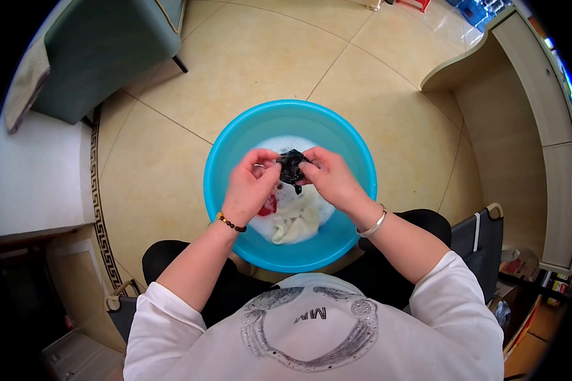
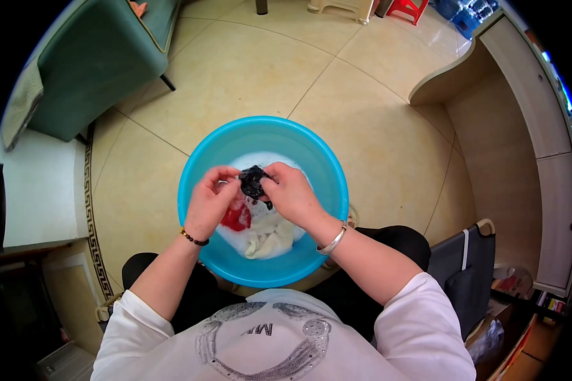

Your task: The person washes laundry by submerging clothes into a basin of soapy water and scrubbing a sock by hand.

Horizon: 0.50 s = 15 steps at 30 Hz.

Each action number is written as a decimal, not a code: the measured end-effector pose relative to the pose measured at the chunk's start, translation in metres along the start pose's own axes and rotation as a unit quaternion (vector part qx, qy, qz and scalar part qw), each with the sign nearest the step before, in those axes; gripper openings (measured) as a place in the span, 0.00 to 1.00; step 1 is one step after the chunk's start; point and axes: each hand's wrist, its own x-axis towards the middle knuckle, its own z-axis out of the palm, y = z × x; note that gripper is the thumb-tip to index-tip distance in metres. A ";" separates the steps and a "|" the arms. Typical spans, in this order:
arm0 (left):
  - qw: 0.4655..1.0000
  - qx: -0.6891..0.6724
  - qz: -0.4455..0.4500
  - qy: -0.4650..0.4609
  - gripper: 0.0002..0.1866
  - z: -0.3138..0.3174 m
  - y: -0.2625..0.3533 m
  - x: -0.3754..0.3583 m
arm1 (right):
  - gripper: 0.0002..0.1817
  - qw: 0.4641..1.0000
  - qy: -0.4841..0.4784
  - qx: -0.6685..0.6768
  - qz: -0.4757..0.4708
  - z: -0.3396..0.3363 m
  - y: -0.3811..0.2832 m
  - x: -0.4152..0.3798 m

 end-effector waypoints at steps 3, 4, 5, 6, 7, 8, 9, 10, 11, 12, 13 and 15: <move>0.996 0.050 0.039 0.062 0.11 0.005 -0.003 0.000 | 0.11 0.998 -0.004 0.056 0.019 0.005 -0.015 -0.008; 1.000 -0.007 0.000 0.019 0.10 0.005 -0.004 0.000 | 0.10 1.000 -0.003 0.026 -0.002 0.006 -0.016 -0.009; 0.997 -0.064 -0.038 -0.026 0.09 0.005 -0.006 0.001 | 0.10 1.000 -0.004 0.026 -0.002 0.006 -0.014 -0.007; 0.995 -0.073 -0.054 -0.033 0.09 0.002 -0.011 0.005 | 0.11 1.000 0.002 0.003 -0.015 0.004 -0.011 -0.005; 0.995 -0.073 -0.055 -0.034 0.09 0.003 -0.017 0.006 | 0.12 0.999 0.008 -0.020 -0.028 0.003 -0.010 -0.005; 0.992 -0.122 -0.022 -0.008 0.08 0.003 -0.021 0.008 | 0.12 0.999 0.009 -0.020 -0.028 0.002 -0.010 -0.006; 0.985 -0.171 0.010 0.019 0.08 0.003 -0.022 0.009 | 0.12 0.995 0.006 -0.091 -0.033 0.002 -0.015 -0.008; 0.985 -0.171 0.011 0.018 0.08 0.003 -0.023 0.009 | 0.12 0.986 0.002 -0.161 -0.038 0.003 -0.018 -0.009; 0.962 -0.271 -0.004 0.013 0.06 0.004 -0.022 0.009 | 0.12 0.986 0.003 -0.161 -0.038 0.005 -0.017 -0.009; 0.929 -0.369 -0.019 0.008 0.06 0.004 -0.021 0.008 | 0.12 0.985 -0.002 -0.172 -0.027 0.007 -0.016 -0.009; 0.929 -0.369 -0.018 0.008 0.06 0.004 -0.019 0.007 | 0.12 0.983 -0.007 -0.183 -0.016 0.009 -0.013 -0.008; 0.894 -0.436 -0.088 -0.053 0.08 0.006 -0.015 0.005 | 0.13 0.971 0.015 -0.231 -0.053 0.005 0.022 0.008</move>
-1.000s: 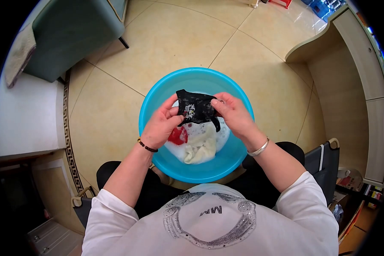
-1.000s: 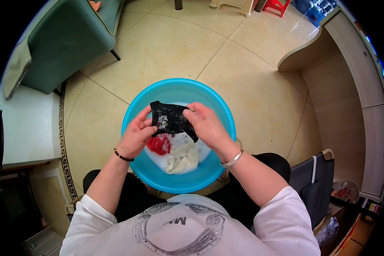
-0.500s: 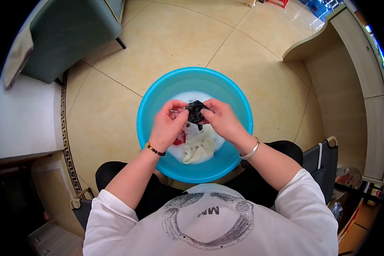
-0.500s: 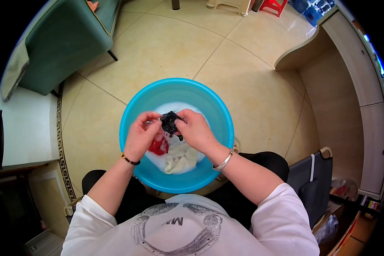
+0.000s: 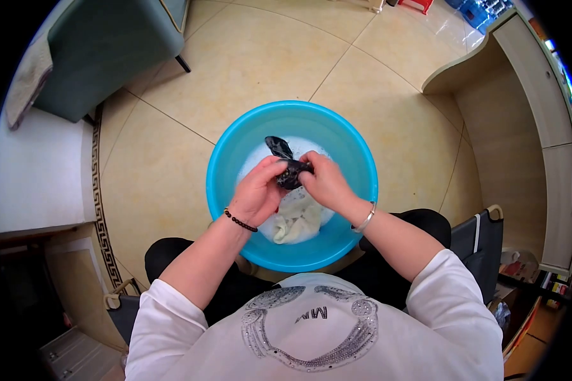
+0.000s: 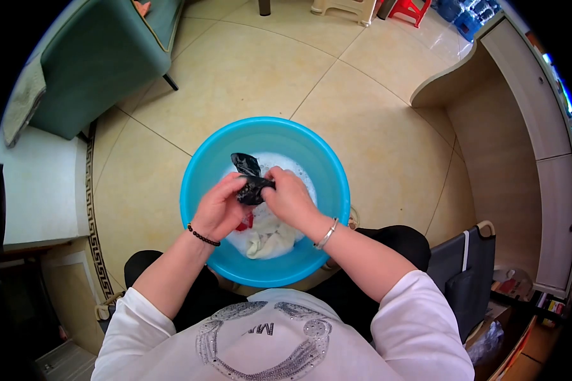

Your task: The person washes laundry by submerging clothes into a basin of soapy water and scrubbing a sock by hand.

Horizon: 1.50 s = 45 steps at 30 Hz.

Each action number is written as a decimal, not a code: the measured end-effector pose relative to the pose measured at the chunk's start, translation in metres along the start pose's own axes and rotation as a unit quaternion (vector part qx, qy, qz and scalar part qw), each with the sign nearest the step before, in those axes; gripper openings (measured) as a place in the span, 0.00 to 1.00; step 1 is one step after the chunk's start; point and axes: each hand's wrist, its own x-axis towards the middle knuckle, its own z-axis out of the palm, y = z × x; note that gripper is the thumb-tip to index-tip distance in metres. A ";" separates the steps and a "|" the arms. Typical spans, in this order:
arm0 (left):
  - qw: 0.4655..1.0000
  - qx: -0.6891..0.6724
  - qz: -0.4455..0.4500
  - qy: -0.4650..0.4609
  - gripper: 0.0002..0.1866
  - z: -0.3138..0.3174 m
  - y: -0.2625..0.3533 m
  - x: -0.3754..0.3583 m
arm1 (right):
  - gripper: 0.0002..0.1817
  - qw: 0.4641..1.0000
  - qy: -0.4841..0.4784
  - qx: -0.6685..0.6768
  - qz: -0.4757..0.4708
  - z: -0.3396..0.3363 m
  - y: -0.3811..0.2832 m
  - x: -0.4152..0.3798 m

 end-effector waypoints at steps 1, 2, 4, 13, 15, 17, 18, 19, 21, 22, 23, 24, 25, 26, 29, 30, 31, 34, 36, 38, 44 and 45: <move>1.000 0.002 -0.001 0.000 0.08 -0.001 -0.002 0.000 | 0.14 0.998 0.028 -0.051 -0.031 0.002 0.005 0.003; 0.995 0.102 0.018 0.005 0.10 -0.005 -0.007 0.002 | 0.14 0.998 0.030 -0.051 -0.032 0.004 0.010 0.004; 0.979 0.199 0.040 0.011 0.12 -0.010 -0.013 0.004 | 0.16 0.942 -0.041 0.312 0.121 0.002 0.005 0.005; 0.969 0.205 -0.015 0.135 0.15 0.004 -0.011 0.002 | 0.15 0.763 -0.113 0.619 0.150 -0.010 -0.028 -0.015; 0.975 0.190 0.005 0.115 0.14 -0.002 -0.012 0.005 | 0.17 0.846 -0.079 0.512 0.123 -0.005 -0.030 -0.014; 0.979 0.178 0.022 0.097 0.14 -0.007 -0.016 0.004 | 0.18 0.911 -0.043 0.400 0.094 0.000 -0.028 -0.013; 0.966 0.229 0.073 0.094 0.15 -0.004 -0.021 0.003 | 0.18 0.960 -0.020 0.260 0.099 0.000 -0.026 -0.013; 0.948 0.279 0.122 0.089 0.16 -0.003 -0.023 0.000 | 0.18 0.988 0.004 0.115 0.103 0.002 -0.024 -0.013; 0.961 0.243 0.125 0.053 0.17 0.002 -0.022 -0.005 | 0.18 0.991 0.000 0.094 0.098 0.007 -0.016 -0.010; 0.971 0.202 0.130 0.020 0.19 0.006 -0.021 -0.007 | 0.18 0.993 -0.008 0.071 0.092 0.007 -0.014 -0.008; 0.971 0.202 0.130 0.018 0.19 0.010 -0.019 -0.008 | 0.18 0.993 -0.006 0.070 0.092 0.005 -0.011 -0.007; 0.971 0.206 0.123 -0.001 0.20 0.013 -0.015 -0.011 | 0.18 0.982 -0.022 0.159 0.098 0.001 -0.013 -0.006; 0.970 0.211 0.117 -0.018 0.21 0.015 -0.013 -0.013 | 0.19 0.963 -0.039 0.248 0.104 -0.003 -0.016 -0.006; 0.970 0.211 0.118 -0.018 0.21 0.016 -0.013 -0.013 | 0.19 0.963 -0.039 0.248 0.103 -0.006 -0.019 -0.006; 0.950 0.256 0.175 0.018 0.22 0.016 -0.016 -0.011 | 0.20 0.912 -0.062 0.387 0.124 -0.015 -0.033 -0.008; 0.937 0.295 0.177 0.058 0.22 0.015 -0.017 -0.009 | 0.20 0.909 -0.054 0.393 0.132 -0.017 -0.037 -0.010; 0.921 0.332 0.179 0.098 0.22 0.014 -0.018 -0.007 | 0.20 0.905 -0.045 0.399 0.140 -0.017 -0.039 -0.012; 0.855 0.463 0.163 0.168 0.21 0.015 -0.019 -0.003 | 0.17 0.933 -0.011 0.347 0.099 -0.009 -0.035 -0.018; 0.822 0.514 0.173 0.174 0.20 0.007 -0.017 0.003 | 0.16 0.951 0.010 0.301 0.062 0.000 -0.036 -0.025; 0.786 0.563 0.181 0.179 0.18 -0.003 -0.018 0.008 | 0.15 0.966 0.032 0.255 0.024 0.005 -0.034 -0.028; 0.830 0.470 0.278 0.114 0.13 0.009 -0.024 -0.006 | 0.20 0.982 0.117 0.145 0.039 0.007 -0.017 -0.016; 0.811 0.495 0.303 0.070 0.13 0.007 -0.028 -0.008 | 0.20 0.991 0.078 0.102 0.028 0.005 -0.017 -0.015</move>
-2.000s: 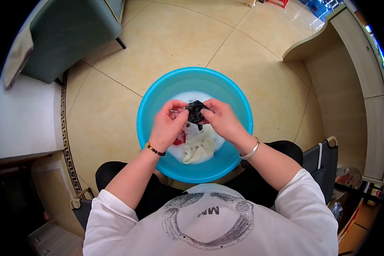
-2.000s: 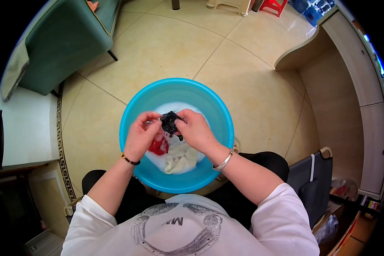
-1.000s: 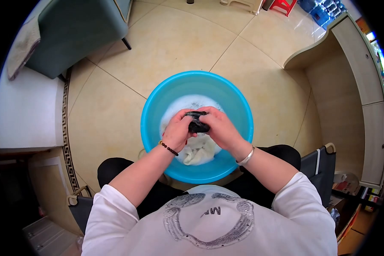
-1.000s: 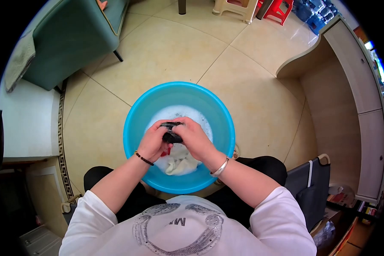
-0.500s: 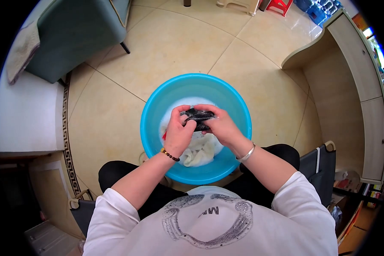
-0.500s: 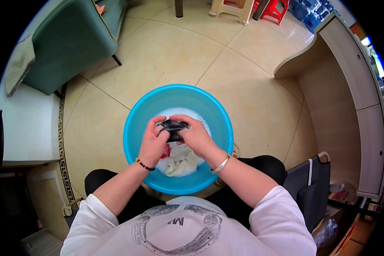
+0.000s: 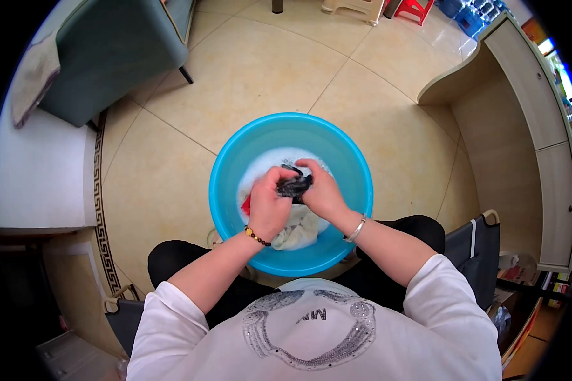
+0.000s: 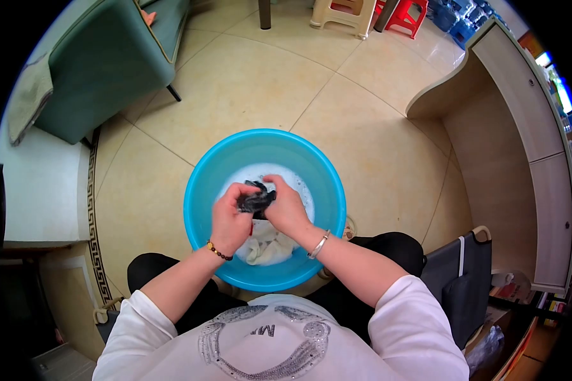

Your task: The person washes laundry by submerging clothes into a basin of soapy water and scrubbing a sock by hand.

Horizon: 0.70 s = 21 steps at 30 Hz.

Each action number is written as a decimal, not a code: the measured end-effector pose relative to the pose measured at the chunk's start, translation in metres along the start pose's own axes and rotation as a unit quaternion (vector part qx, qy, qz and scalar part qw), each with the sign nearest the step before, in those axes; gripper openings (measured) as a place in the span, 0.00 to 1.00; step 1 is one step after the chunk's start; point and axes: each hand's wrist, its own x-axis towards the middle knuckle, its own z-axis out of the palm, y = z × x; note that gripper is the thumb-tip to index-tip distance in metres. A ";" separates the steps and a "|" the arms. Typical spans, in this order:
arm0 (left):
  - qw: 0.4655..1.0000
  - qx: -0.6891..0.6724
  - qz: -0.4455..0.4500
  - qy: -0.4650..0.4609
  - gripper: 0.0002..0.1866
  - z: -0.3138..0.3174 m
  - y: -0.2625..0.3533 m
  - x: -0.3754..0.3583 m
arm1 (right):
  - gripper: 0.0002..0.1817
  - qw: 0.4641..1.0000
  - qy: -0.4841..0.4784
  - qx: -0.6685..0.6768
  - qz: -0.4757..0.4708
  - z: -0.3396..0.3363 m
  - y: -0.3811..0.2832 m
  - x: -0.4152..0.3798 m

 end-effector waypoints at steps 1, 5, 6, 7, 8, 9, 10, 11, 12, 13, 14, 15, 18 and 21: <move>0.998 0.014 0.049 -0.028 0.12 0.000 -0.002 -0.001 | 0.20 0.998 -0.040 -0.046 -0.012 -0.001 -0.001 0.002; 0.969 -0.227 -0.069 -0.068 0.18 -0.004 0.005 0.004 | 0.19 0.999 -0.032 0.018 -0.025 0.000 0.012 0.013; 0.969 -0.228 -0.067 -0.069 0.18 -0.004 0.008 0.003 | 0.19 0.998 -0.022 0.058 -0.025 -0.004 0.012 0.018; 0.970 -0.209 -0.090 -0.084 0.19 -0.004 0.013 0.002 | 0.19 0.995 -0.013 0.098 -0.025 -0.006 0.011 0.022; 0.970 -0.191 -0.115 -0.098 0.20 -0.005 0.018 0.000 | 0.20 0.988 -0.045 0.149 0.003 -0.007 0.011 0.022; 0.970 -0.192 -0.115 -0.096 0.20 -0.007 0.024 0.001 | 0.20 0.988 -0.047 0.147 0.003 -0.007 0.007 0.020; 0.978 -0.148 -0.120 -0.087 0.20 -0.010 0.030 0.004 | 0.20 0.974 -0.048 0.218 0.045 -0.006 0.002 0.017; 0.984 -0.103 -0.126 -0.078 0.19 -0.012 0.033 0.007 | 0.19 0.953 -0.049 0.288 0.086 -0.005 -0.001 0.015; 0.984 -0.103 -0.126 -0.076 0.19 -0.014 0.028 0.010 | 0.19 0.953 -0.052 0.288 0.086 -0.004 -0.002 0.013; 0.982 -0.123 -0.130 -0.063 0.18 -0.014 0.019 0.013 | 0.18 0.933 -0.065 0.337 0.108 -0.006 -0.002 0.010; 0.979 -0.143 -0.134 -0.051 0.17 -0.013 0.011 0.015 | 0.16 0.910 -0.079 0.384 0.131 -0.008 -0.002 0.008; 0.979 -0.143 -0.135 -0.050 0.17 -0.013 0.006 0.016 | 0.16 0.910 -0.080 0.384 0.131 -0.012 -0.005 0.008; 0.970 -0.163 -0.166 -0.066 0.14 -0.014 -0.008 0.021 | 0.13 0.860 -0.142 0.439 0.217 -0.025 -0.008 0.007; 0.936 -0.278 -0.211 -0.046 0.12 -0.019 -0.014 0.029 | 0.11 0.836 -0.218 0.440 0.243 -0.027 -0.005 0.003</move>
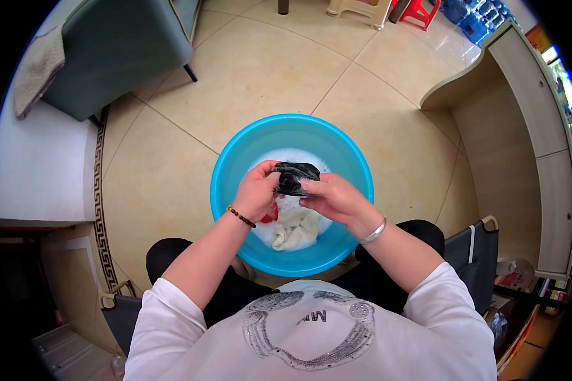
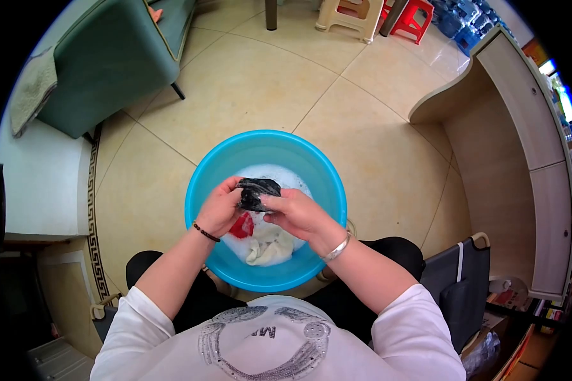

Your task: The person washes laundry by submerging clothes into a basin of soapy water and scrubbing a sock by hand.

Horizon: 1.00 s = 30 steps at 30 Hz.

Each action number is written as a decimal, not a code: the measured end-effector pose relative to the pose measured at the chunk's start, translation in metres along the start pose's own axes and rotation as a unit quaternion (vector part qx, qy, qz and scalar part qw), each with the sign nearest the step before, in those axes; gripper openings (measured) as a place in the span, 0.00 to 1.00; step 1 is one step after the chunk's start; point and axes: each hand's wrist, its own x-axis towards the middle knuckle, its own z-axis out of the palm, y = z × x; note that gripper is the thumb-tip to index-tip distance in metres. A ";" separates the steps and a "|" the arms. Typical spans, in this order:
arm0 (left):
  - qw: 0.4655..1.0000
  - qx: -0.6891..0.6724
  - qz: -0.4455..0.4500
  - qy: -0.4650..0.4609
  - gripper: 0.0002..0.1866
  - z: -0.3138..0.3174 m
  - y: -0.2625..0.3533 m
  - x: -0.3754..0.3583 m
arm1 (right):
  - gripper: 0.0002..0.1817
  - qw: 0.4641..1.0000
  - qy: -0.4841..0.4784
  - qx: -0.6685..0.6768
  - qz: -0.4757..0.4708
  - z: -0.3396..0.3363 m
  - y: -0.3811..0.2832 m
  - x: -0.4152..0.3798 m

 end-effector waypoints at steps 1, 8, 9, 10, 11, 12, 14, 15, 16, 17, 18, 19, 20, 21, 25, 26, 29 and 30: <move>0.997 -0.048 -0.053 -0.020 0.11 0.001 0.007 -0.001 | 0.10 0.999 -0.028 0.020 -0.008 0.004 -0.001 -0.004; 0.923 -0.254 -0.244 -0.158 0.12 -0.020 0.016 -0.001 | 0.12 0.999 -0.037 -0.012 -0.021 -0.005 -0.001 0.010; 0.922 -0.254 -0.244 -0.158 0.12 -0.019 0.017 -0.001 | 0.12 0.999 -0.036 -0.012 -0.021 -0.008 0.002 0.013; 0.919 -0.259 -0.245 -0.168 0.12 -0.017 0.018 -0.003 | 0.12 0.999 -0.011 -0.047 -0.021 -0.010 0.004 0.016; 0.916 -0.264 -0.245 -0.177 0.13 -0.015 0.019 -0.004 | 0.12 0.996 0.013 -0.082 -0.021 -0.012 0.006 0.018; 0.916 -0.263 -0.245 -0.177 0.13 -0.015 0.018 -0.005 | 0.12 0.996 0.013 -0.081 -0.022 -0.009 0.005 0.017; 0.909 -0.304 -0.233 -0.168 0.14 -0.013 0.014 -0.010 | 0.13 0.995 -0.003 -0.094 -0.024 -0.001 0.003 0.014; 0.909 -0.304 -0.232 -0.168 0.14 -0.014 0.012 -0.012 | 0.13 0.995 -0.004 -0.095 -0.024 0.003 0.005 0.012; 0.896 -0.326 -0.225 -0.199 0.14 -0.014 0.009 -0.014 | 0.14 0.994 0.000 -0.110 -0.024 0.007 0.007 0.010; 0.882 -0.347 -0.219 -0.231 0.14 -0.014 0.008 -0.015 | 0.15 0.992 0.004 -0.124 -0.025 0.009 0.008 0.009; 0.882 -0.347 -0.219 -0.232 0.14 -0.013 0.008 -0.016 | 0.15 0.992 0.005 -0.124 -0.026 0.009 0.009 0.010; 0.900 -0.320 -0.207 -0.210 0.14 -0.012 0.009 -0.017 | 0.15 0.980 0.025 -0.191 -0.048 0.009 0.010 0.011; 0.917 -0.293 -0.194 -0.188 0.14 -0.010 0.010 -0.018 | 0.15 0.963 0.045 -0.257 -0.069 0.009 0.010 0.011; 0.917 -0.292 -0.194 -0.188 0.14 -0.009 0.012 -0.018 | 0.15 0.963 0.045 -0.256 -0.069 0.007 0.008 0.011; 0.957 -0.184 -0.117 -0.193 0.13 -0.004 0.019 -0.017 | 0.15 0.913 0.120 -0.335 -0.199 0.010 -0.011 0.002; 0.966 -0.158 -0.108 -0.173 0.13 -0.004 0.019 -0.018 | 0.14 0.911 0.107 -0.333 -0.220 0.013 -0.015 -0.003; 0.982 -0.101 -0.107 -0.121 0.13 -0.005 0.009 -0.016 | 0.12 0.912 0.098 -0.346 -0.197 0.023 -0.009 -0.008; 0.982 -0.101 -0.108 -0.121 0.13 -0.005 0.006 -0.015 | 0.12 0.913 0.099 -0.345 -0.196 0.020 -0.007 -0.007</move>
